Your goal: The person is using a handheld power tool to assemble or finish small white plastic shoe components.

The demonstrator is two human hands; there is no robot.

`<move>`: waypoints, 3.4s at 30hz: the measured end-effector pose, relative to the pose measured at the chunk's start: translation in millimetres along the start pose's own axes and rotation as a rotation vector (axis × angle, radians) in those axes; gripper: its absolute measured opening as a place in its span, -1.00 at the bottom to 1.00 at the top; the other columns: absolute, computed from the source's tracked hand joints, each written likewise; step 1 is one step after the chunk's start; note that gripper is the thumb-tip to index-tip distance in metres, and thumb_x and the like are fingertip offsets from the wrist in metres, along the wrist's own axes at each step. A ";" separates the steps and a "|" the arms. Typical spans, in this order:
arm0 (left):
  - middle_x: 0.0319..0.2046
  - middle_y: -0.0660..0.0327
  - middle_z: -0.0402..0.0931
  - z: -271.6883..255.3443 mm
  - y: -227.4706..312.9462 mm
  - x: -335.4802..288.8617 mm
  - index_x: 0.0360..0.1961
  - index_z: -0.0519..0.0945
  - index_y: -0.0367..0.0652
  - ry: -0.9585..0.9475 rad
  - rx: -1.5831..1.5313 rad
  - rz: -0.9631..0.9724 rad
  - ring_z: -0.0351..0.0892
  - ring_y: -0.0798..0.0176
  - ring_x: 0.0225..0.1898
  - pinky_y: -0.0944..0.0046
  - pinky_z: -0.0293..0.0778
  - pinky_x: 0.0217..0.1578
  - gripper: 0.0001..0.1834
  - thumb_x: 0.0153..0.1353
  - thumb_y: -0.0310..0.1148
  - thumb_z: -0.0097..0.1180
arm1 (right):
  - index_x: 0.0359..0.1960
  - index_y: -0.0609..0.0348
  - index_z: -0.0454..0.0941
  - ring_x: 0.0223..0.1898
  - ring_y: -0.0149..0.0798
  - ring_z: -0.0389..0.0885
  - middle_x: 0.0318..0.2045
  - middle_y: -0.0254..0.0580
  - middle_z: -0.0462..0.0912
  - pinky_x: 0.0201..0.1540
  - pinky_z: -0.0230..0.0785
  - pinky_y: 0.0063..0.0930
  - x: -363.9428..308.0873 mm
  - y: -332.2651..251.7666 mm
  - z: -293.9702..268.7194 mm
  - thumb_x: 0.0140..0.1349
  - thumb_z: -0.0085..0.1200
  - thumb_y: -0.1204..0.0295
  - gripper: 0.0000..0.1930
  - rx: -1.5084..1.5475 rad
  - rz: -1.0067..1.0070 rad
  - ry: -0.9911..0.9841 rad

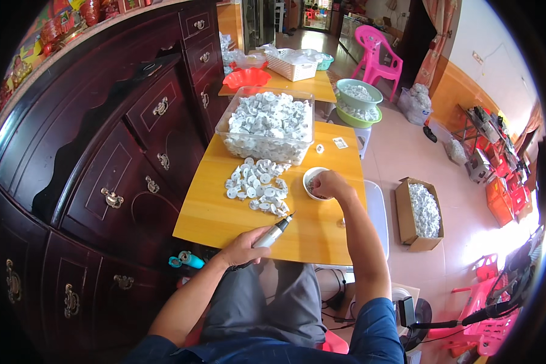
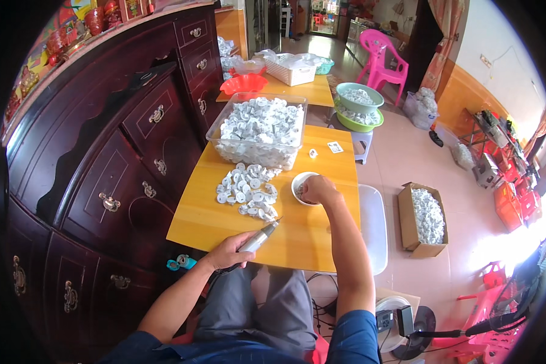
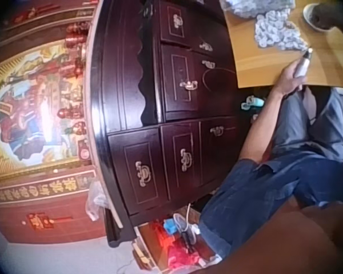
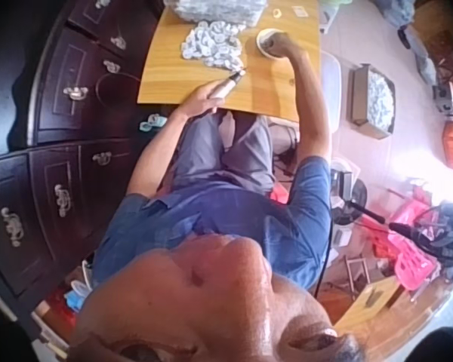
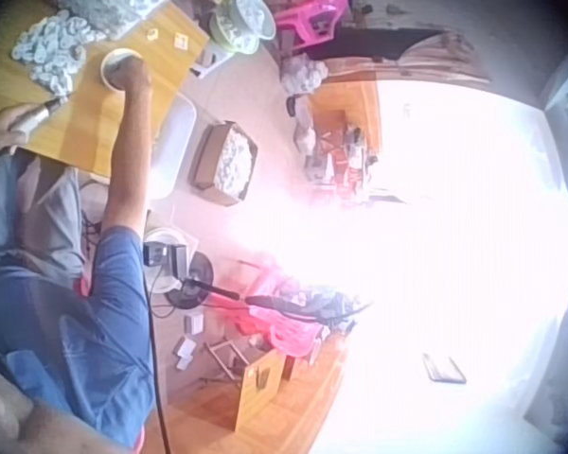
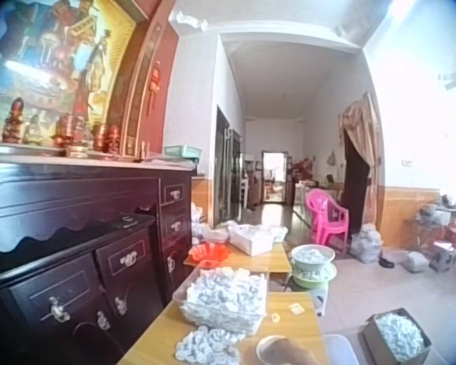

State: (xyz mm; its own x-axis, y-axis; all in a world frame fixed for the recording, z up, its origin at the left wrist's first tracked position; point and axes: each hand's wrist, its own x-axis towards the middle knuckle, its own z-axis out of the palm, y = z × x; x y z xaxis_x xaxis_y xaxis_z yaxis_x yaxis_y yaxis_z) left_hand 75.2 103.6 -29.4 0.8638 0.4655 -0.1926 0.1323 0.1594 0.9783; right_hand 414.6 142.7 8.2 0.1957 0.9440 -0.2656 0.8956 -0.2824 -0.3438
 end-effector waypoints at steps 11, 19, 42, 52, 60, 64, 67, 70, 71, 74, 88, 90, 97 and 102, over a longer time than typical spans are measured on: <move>-0.31 0.31 0.39 0.2 -0.3 0.3 0.44 0.17 -0.25 0.005 -0.016 0.017 0.37 0.49 -0.47 0.46 0.43 -0.45 -0.22 0.21 -0.39 0.18 | -0.34 0.01 0.74 -0.24 -0.01 0.71 -0.36 -0.07 0.74 -0.12 0.56 -0.20 -4.2 2.9 5.6 -0.02 0.22 0.36 -0.82 0.080 -0.041 0.264; -0.31 0.30 0.41 -2.2 -10.2 -1.8 0.43 0.18 -0.25 0.035 -0.049 0.030 0.40 0.49 -0.51 0.46 0.43 -0.46 -0.25 0.22 -0.45 0.17 | -0.43 0.25 0.65 -0.55 -0.55 0.51 -0.58 -0.39 0.61 -0.48 0.38 -0.58 -46.1 -29.4 28.5 0.19 0.25 0.36 -0.81 0.975 -0.169 0.464; -0.22 0.26 0.46 -1.8 -7.0 -3.6 0.43 0.17 -0.29 0.006 -0.010 0.158 0.40 0.47 -0.50 0.43 0.43 -0.49 -0.24 0.24 -0.45 0.19 | -0.25 0.18 0.64 -0.47 -0.57 0.50 -0.41 -0.41 0.62 -0.42 0.31 -0.68 -67.1 -36.9 101.3 0.33 0.19 0.26 -0.77 1.448 -0.060 0.043; -0.28 0.26 0.46 2.4 -4.0 -4.4 0.40 0.20 -0.37 0.040 -0.051 0.123 0.43 0.46 -0.49 0.43 0.43 -0.46 -0.23 0.20 -0.42 0.22 | -0.16 0.14 0.62 -0.47 -0.61 0.51 -0.36 -0.42 0.62 -0.51 0.25 -0.76 -66.4 -36.6 105.6 0.35 0.16 0.34 -0.84 1.639 -0.035 -0.089; -0.33 0.27 0.43 -0.8 -9.2 -5.4 0.40 0.18 -0.35 0.090 -0.093 0.147 0.44 0.44 -0.49 0.42 0.43 -0.47 -0.23 0.20 -0.42 0.21 | 0.01 0.17 0.58 -0.43 -0.55 0.52 -0.32 -0.39 0.64 -0.44 0.33 -0.69 -67.9 -43.5 108.3 0.30 0.22 0.22 -0.65 1.626 -0.091 0.041; -0.30 0.19 0.49 -1.2 -6.2 -2.6 0.41 0.17 -0.33 0.080 -0.102 0.137 0.49 0.40 -0.46 0.40 0.47 -0.44 -0.20 0.20 -0.36 0.21 | 0.03 0.21 0.56 -0.47 -0.53 0.50 -0.38 -0.38 0.62 -0.40 0.37 -0.65 -69.3 -32.0 106.1 0.32 0.20 0.31 -0.67 1.455 -0.082 0.282; -0.28 0.15 0.50 -0.6 -5.4 -3.2 0.40 0.19 -0.32 0.106 -0.117 0.191 0.48 0.39 -0.46 0.39 0.49 -0.44 -0.21 0.20 -0.34 0.22 | -0.03 0.23 0.59 -0.45 -0.52 0.53 -0.40 -0.36 0.62 -0.39 0.42 -0.60 -65.1 -38.5 115.0 0.31 0.19 0.36 -0.72 1.184 -0.044 0.418; -0.28 0.14 0.49 -5.3 -11.3 -7.9 0.41 0.18 -0.33 0.128 -0.172 0.177 0.49 0.39 -0.47 0.39 0.49 -0.44 -0.21 0.20 -0.31 0.21 | -0.10 0.20 0.64 -0.43 -0.25 0.67 -0.38 -0.12 0.64 -0.31 0.53 -0.40 -62.1 -49.2 117.0 0.19 0.23 0.35 -0.73 0.866 -0.154 0.582; -0.28 0.14 0.49 -5.7 -12.7 -8.6 0.41 0.18 -0.33 0.129 -0.175 0.176 0.49 0.39 -0.47 0.39 0.49 -0.44 -0.21 0.20 -0.31 0.21 | -0.09 0.16 0.64 -0.43 -0.20 0.67 -0.34 -0.07 0.64 -0.29 0.54 -0.35 -60.4 -53.5 117.2 0.18 0.23 0.36 -0.72 0.765 -0.232 0.607; -0.30 0.15 0.48 -4.3 -8.5 -8.6 0.41 0.17 -0.33 0.129 -0.189 0.183 0.49 0.38 -0.48 0.39 0.49 -0.45 -0.19 0.20 -0.29 0.21 | -0.12 0.12 0.66 -0.35 -0.07 0.69 -0.23 0.00 0.65 -0.22 0.55 -0.21 -58.7 -63.5 114.0 0.16 0.24 0.33 -0.73 0.627 -0.264 0.573; -0.29 0.20 0.46 -7.9 -13.5 -2.8 0.43 0.14 -0.30 0.076 -0.133 0.189 0.47 0.40 -0.48 0.40 0.49 -0.46 -0.21 0.23 -0.33 0.19 | -0.30 0.18 0.41 -0.39 0.16 0.65 -0.40 0.12 0.63 -0.34 0.51 -0.06 -52.0 -62.8 121.2 0.16 0.13 0.46 -0.84 0.571 -0.278 0.678; -0.30 0.20 0.46 -6.8 -13.7 -3.6 0.43 0.16 -0.30 0.085 -0.112 0.198 0.46 0.41 -0.48 0.41 0.49 -0.46 -0.21 0.22 -0.33 0.20 | -0.23 0.19 0.44 -0.40 0.06 0.66 -0.39 0.07 0.63 -0.34 0.51 -0.14 -59.3 -60.3 123.3 0.14 0.13 0.48 -0.81 0.632 -0.242 0.673; -0.33 0.26 0.44 -3.9 -9.6 -4.8 0.41 0.19 -0.31 0.066 -0.132 0.152 0.44 0.44 -0.49 0.43 0.48 -0.46 -0.20 0.20 -0.34 0.23 | 0.04 0.25 0.53 -0.36 -0.46 0.54 -0.35 -0.41 0.56 -0.29 0.45 -0.51 -75.4 -51.3 120.6 0.10 0.21 0.52 -0.59 1.127 -0.108 0.465; -0.34 0.28 0.43 -2.8 -7.7 -5.2 0.41 0.19 -0.30 0.056 -0.124 0.135 0.44 0.45 -0.49 0.44 0.47 -0.46 -0.20 0.19 -0.34 0.24 | -0.06 0.26 0.56 -0.36 -0.52 0.51 -0.37 -0.43 0.54 -0.27 0.40 -0.62 -80.6 -47.5 114.0 0.17 0.16 0.53 -0.72 1.349 -0.033 0.320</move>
State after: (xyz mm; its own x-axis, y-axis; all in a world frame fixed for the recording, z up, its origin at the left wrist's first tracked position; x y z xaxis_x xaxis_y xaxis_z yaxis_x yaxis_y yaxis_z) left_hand 68.4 102.4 -36.1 0.8409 0.5370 -0.0675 -0.0471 0.1969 0.9793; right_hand 310.7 60.6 -56.8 0.4289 0.8991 -0.0879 -0.1372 -0.0313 -0.9900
